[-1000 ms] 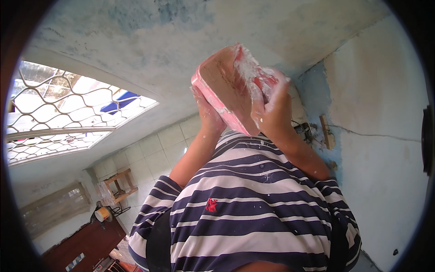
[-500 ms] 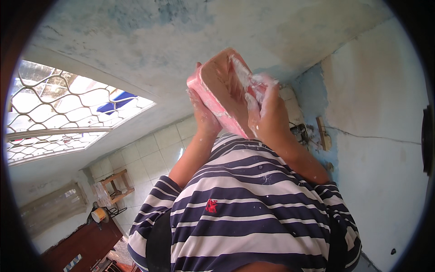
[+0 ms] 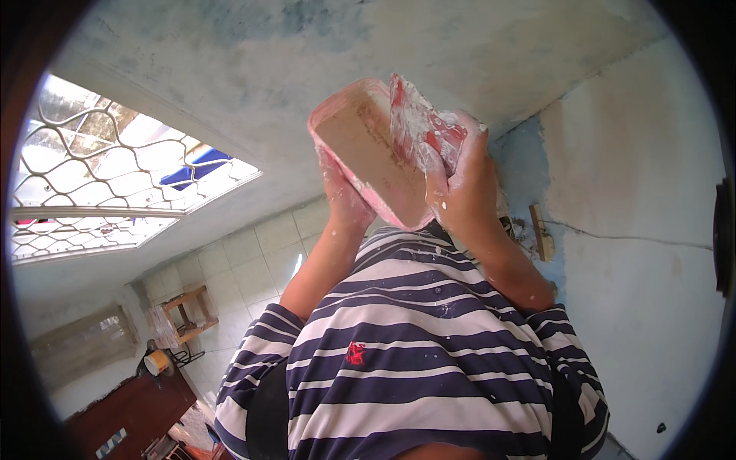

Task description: The person uses a tool to take white putty from a pink container and applies it to the upper part of a wall.

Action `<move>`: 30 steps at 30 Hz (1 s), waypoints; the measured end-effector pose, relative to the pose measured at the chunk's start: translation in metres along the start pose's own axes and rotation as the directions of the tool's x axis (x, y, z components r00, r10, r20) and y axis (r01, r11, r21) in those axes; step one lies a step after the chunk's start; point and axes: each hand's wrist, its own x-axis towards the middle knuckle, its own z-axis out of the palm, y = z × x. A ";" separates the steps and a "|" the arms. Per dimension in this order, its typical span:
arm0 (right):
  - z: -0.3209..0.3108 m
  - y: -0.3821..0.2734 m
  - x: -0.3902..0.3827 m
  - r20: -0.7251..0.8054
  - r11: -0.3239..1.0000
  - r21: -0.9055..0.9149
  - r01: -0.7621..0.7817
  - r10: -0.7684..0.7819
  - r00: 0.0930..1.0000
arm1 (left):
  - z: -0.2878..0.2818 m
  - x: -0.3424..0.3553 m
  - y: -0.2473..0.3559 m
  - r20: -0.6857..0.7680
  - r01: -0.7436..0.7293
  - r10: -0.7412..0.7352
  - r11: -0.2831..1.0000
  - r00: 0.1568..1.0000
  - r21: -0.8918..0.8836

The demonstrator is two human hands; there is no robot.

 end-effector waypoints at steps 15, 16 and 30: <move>0.005 -0.005 0.000 0.223 0.996 -0.057 -0.062 0.073 0.972 | -0.015 -0.011 -0.002 0.045 0.106 -0.109 0.993 0.993 0.055; 0.006 -0.005 -0.001 0.225 0.995 -0.056 -0.078 0.089 0.970 | -0.015 -0.010 -0.001 0.011 0.092 -0.093 0.994 0.996 0.053; 0.010 0.002 0.002 0.146 0.999 0.009 -0.044 0.042 0.988 | -0.040 -0.005 -0.010 0.060 0.073 -0.078 0.994 0.995 0.082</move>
